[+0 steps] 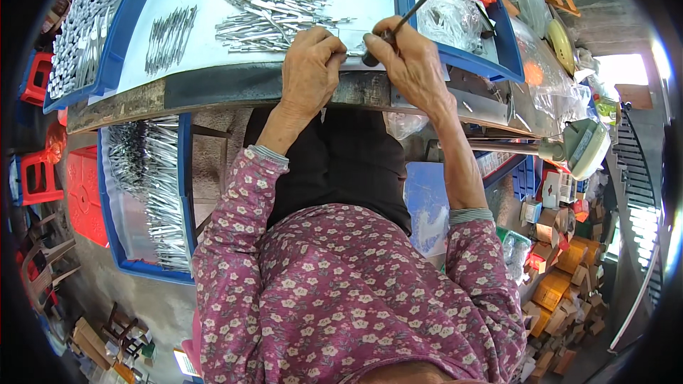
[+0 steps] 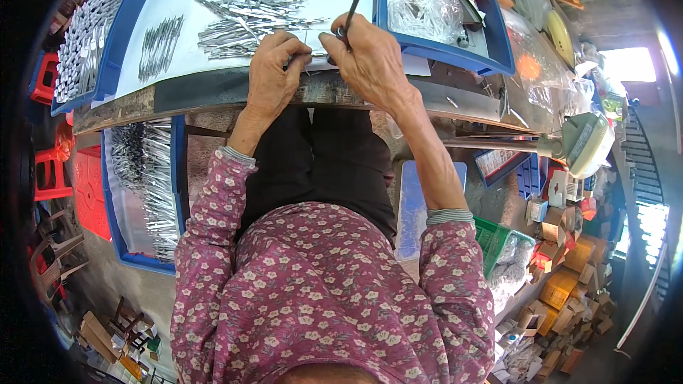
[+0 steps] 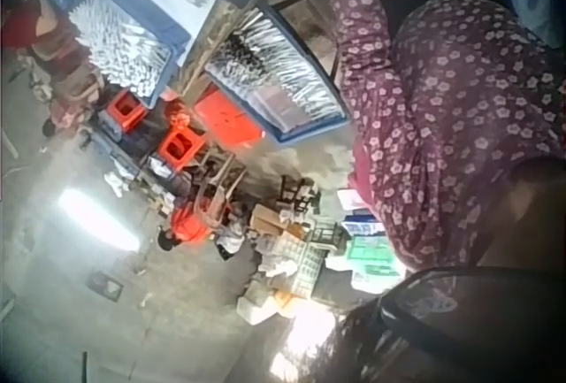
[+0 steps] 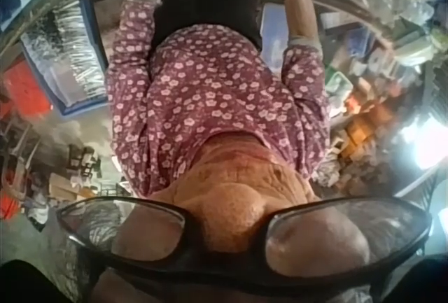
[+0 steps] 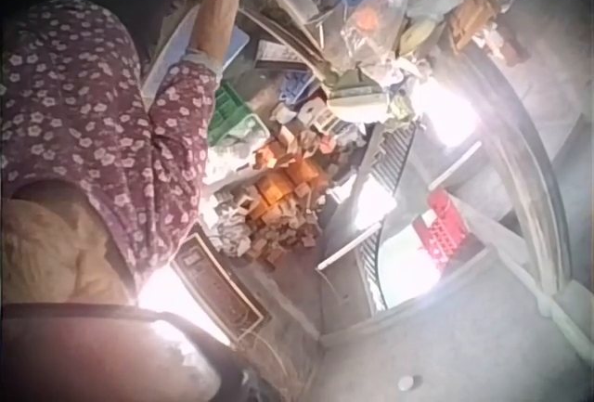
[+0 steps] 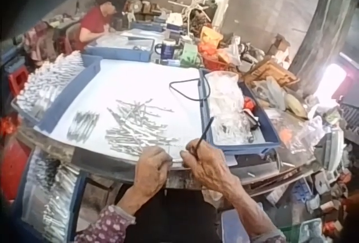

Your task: Manually inspecting and assembling small metal pins or rods at a manufacturing workbench.

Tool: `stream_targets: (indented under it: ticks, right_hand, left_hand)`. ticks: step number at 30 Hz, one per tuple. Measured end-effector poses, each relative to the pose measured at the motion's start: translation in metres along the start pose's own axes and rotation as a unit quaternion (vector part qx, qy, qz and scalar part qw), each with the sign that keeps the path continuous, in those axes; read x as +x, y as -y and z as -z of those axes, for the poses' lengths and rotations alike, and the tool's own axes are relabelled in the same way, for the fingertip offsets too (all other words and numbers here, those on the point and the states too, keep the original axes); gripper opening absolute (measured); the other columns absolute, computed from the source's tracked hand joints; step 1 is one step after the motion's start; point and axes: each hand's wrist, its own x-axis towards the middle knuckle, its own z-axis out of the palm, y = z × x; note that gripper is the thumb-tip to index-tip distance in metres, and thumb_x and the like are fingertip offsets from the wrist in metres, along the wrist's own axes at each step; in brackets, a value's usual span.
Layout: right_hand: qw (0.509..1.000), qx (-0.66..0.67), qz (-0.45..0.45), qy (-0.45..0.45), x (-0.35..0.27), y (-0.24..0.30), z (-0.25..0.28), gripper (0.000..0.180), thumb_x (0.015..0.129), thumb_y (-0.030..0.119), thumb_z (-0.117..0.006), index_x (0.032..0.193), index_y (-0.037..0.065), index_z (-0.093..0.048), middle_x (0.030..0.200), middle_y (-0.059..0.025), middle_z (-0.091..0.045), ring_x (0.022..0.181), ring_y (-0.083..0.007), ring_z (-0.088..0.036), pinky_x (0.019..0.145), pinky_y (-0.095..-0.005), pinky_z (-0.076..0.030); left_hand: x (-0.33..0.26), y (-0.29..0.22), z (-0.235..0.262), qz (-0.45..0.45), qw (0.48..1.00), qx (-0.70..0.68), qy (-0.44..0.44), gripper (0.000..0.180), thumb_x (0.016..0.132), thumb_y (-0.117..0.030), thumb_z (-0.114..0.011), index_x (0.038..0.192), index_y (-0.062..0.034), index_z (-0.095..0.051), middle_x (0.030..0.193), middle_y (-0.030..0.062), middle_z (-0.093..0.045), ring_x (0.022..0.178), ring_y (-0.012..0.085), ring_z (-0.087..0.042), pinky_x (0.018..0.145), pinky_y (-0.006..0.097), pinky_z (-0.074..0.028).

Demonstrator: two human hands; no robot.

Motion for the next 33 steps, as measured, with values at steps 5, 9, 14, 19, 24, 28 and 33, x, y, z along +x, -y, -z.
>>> stream_targets:
  ticks: [5,9,14,19,24,28,33]
  right_hand:
    - [0.977,0.123,0.066,-0.163,0.004,0.031,0.01,0.018,0.083,0.016,-0.06,0.089,0.0,-0.054,0.067,-0.0137,-0.062,0.06,-0.02,-0.061,0.053,-0.0312,-0.045]
    - [0.997,0.02,0.051,-0.051,0.0,-0.01,-0.021,0.02,0.083,0.02,-0.059,0.085,0.002,-0.051,0.061,-0.0167,-0.055,0.056,-0.0359,-0.054,0.053,-0.039,-0.043]
    - [0.995,0.073,0.0,-0.065,0.0,-0.02,0.0,0.023,0.083,0.023,-0.061,0.086,0.0,-0.055,0.062,-0.0115,-0.06,0.055,-0.0218,-0.059,0.052,-0.0326,-0.045]
    - [0.966,0.099,0.067,-0.229,-0.002,0.001,0.015,0.019,0.085,0.018,-0.06,0.088,0.0,-0.053,0.063,-0.0092,-0.061,0.053,-0.013,-0.056,0.05,-0.0274,-0.043]
    - [0.995,0.0,0.009,-0.094,-0.01,-0.029,-0.008,0.019,0.085,0.017,-0.06,0.09,0.0,-0.054,0.062,-0.0057,-0.056,0.056,-0.0075,-0.048,0.051,-0.0247,-0.04]
    - [0.977,0.127,-0.103,-0.134,-0.022,-0.034,0.009,0.023,0.084,0.022,-0.06,0.087,0.0,-0.055,0.062,-0.0076,-0.059,0.054,-0.0135,-0.054,0.051,-0.0284,-0.043]
    - [0.97,0.133,-0.123,-0.16,-0.035,-0.048,0.032,0.023,0.084,0.023,-0.061,0.086,0.001,-0.055,0.06,-0.0066,-0.058,0.052,-0.0126,-0.053,0.051,-0.0279,-0.042]
  left_hand:
    - [0.0,-0.001,0.003,-0.001,1.0,-0.006,-0.015,0.004,0.069,-0.003,-0.063,0.072,-0.0035,-0.06,0.074,0.0063,-0.053,0.075,0.0256,-0.051,0.067,0.034,-0.043]
    - [0.001,0.001,-0.001,-0.013,1.0,0.009,-0.009,0.004,0.069,-0.002,-0.062,0.071,-0.0034,-0.059,0.074,0.0066,-0.053,0.075,0.0259,-0.051,0.067,0.035,-0.043]
    - [0.0,-0.001,0.0,-0.008,1.0,0.003,-0.002,0.005,0.071,-0.002,-0.063,0.076,-0.002,-0.061,0.077,0.007,-0.055,0.076,0.0246,-0.052,0.068,0.033,-0.042]
    - [-0.002,-0.001,0.003,0.013,1.0,0.004,0.008,0.006,0.071,-0.004,-0.063,0.077,-0.002,-0.061,0.077,0.0062,-0.054,0.077,0.0232,-0.051,0.068,0.032,-0.041]
    - [0.0,-0.002,0.002,0.001,1.0,0.018,0.009,0.003,0.07,-0.004,-0.061,0.073,-0.0024,-0.06,0.075,0.006,-0.053,0.076,0.0243,-0.051,0.066,0.034,-0.043]
    - [0.003,-0.004,0.004,-0.01,1.0,0.016,0.016,0.003,0.071,-0.003,-0.061,0.074,-0.0028,-0.059,0.075,0.0072,-0.052,0.077,0.0253,-0.051,0.066,0.035,-0.043]
    - [0.008,-0.008,0.008,-0.003,0.997,0.027,0.075,0.01,0.073,-0.003,-0.06,0.083,-0.0019,-0.059,0.08,0.011,-0.053,0.079,0.028,-0.052,0.068,0.035,-0.041]
